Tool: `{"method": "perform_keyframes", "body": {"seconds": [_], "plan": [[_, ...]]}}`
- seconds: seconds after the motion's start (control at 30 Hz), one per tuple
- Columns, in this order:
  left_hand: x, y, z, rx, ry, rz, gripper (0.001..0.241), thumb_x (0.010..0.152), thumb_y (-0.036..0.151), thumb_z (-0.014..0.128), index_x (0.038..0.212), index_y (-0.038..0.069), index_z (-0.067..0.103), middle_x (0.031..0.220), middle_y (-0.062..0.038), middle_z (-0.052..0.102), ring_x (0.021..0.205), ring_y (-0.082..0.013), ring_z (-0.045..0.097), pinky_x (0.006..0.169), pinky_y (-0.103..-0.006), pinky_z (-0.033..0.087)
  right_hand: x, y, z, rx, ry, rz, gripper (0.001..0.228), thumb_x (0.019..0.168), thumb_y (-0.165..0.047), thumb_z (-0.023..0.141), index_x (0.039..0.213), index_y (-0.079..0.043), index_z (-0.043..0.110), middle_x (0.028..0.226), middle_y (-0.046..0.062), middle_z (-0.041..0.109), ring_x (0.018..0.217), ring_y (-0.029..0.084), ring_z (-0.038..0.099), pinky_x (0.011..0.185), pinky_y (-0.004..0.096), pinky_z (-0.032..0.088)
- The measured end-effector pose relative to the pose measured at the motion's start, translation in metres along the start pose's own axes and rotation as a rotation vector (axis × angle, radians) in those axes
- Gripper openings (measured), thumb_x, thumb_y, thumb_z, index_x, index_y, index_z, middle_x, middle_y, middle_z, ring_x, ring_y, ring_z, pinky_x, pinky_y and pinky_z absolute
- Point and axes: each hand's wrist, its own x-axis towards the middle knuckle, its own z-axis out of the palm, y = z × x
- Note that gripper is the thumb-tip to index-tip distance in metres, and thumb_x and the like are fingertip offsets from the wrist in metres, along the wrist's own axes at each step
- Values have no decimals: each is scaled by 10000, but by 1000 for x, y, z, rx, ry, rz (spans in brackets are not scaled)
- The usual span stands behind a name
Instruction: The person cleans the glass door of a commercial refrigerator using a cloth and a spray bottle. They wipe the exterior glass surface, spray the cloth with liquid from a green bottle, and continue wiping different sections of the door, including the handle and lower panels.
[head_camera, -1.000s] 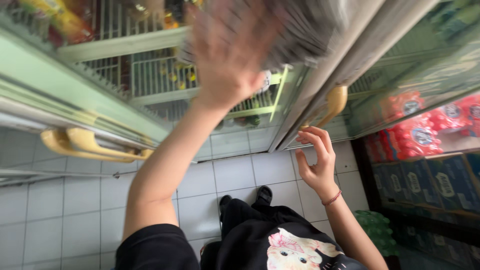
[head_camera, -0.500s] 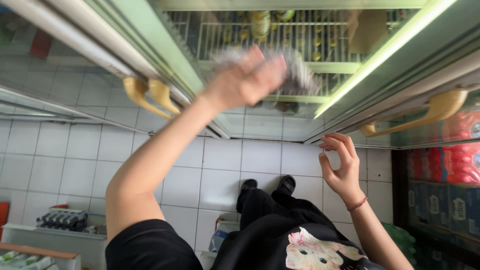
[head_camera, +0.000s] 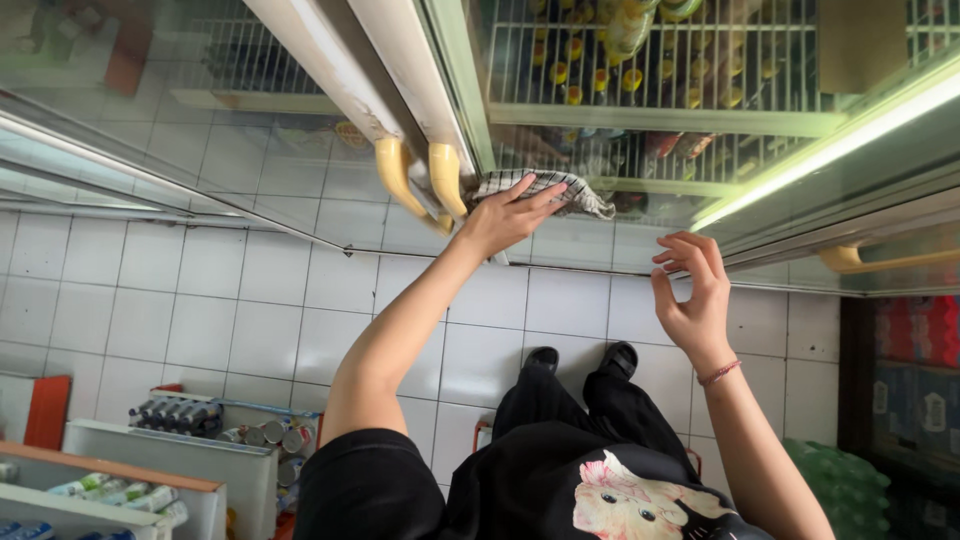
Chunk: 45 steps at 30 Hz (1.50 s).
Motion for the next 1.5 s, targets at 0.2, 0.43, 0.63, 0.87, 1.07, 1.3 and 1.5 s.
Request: {"method": "perform_keyframes", "body": {"seconds": [0.2,0.43,0.63,0.87,1.07,1.3,1.5], "plan": [[36,-68,-66,-97,334,-346,478,1062,242,743,1514,204,594,1658,-31,345,1565,-304,195,1287,-622,169,3,4,27,-10,44,59,376,883,141,609,1235,11,629,1297,158,575,1003,222,704,836,314,586],[66,-114,-101,103,545,-647,628,865,234,613,1484,337,626,1654,14,297,1508,-469,170,1236,-746,162,3,19,37,-23,44,93,365,879,135,599,1220,6,625,1280,151,583,972,214,716,846,308,585],[22,-27,-9,41,367,-601,619,938,124,617,1496,392,601,1683,22,256,1553,-476,87,1240,-760,62,-8,67,35,-72,64,38,358,894,152,596,1220,7,625,1256,146,602,994,210,717,862,307,594],[-50,84,142,-43,367,-653,412,882,195,612,1273,296,693,1608,-20,268,1511,-545,36,1184,-834,78,-36,187,45,-305,224,-189,390,862,123,655,1230,-6,635,1306,155,603,1177,310,642,981,379,565],[-109,163,253,-45,333,-750,416,819,221,564,1220,264,667,1602,-62,239,1485,-597,51,1163,-873,73,-55,305,72,-415,307,-403,365,838,96,659,1183,-24,654,1355,160,606,1253,363,577,1064,445,497],[-140,209,342,32,443,-716,440,894,327,547,1320,285,649,1674,-41,163,1536,-523,18,1195,-834,107,-61,393,123,-506,357,-672,266,855,8,689,1115,-49,677,1325,159,604,1254,377,578,1062,517,457],[-190,249,410,54,395,-723,469,891,386,513,1323,326,687,1554,-57,306,1545,-494,83,1207,-809,108,-79,440,182,-416,357,-736,269,878,10,703,1138,-49,669,1332,163,586,1260,390,582,1077,531,474]]}}
